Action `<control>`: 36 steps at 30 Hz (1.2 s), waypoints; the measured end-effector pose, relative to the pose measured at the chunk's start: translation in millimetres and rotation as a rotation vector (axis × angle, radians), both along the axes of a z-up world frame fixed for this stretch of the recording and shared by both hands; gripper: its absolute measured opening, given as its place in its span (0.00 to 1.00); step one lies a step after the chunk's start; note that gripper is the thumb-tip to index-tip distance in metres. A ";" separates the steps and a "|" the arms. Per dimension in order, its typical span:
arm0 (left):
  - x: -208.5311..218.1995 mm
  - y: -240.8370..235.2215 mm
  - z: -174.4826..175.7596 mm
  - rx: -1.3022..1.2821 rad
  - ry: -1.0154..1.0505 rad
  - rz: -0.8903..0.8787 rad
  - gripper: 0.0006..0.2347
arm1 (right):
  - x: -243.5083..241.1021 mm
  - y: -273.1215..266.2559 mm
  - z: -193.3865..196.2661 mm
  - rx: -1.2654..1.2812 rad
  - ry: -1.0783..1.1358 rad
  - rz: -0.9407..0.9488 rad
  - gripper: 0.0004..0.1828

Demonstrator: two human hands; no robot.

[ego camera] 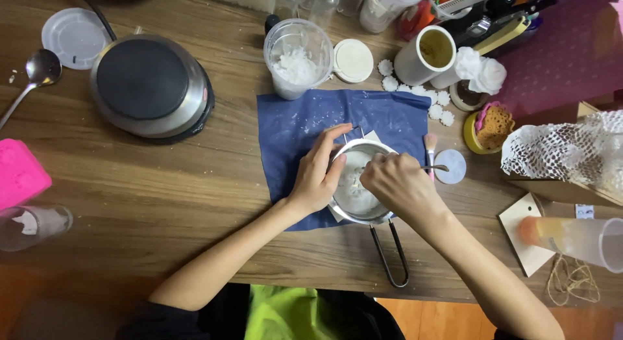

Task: Crumbling solid wax into a small pot and stirring it with a tool on a workbench.

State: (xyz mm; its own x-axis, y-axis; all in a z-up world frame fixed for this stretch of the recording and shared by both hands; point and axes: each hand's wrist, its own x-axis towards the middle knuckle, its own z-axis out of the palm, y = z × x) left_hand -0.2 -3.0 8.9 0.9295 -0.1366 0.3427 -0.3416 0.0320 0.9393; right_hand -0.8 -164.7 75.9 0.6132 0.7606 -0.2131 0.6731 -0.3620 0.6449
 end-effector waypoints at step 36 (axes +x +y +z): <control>-14.5 -7.4 -0.6 0.145 0.024 0.137 0.15 | -13.7 -31.7 -58.0 0.332 -0.010 -0.350 0.05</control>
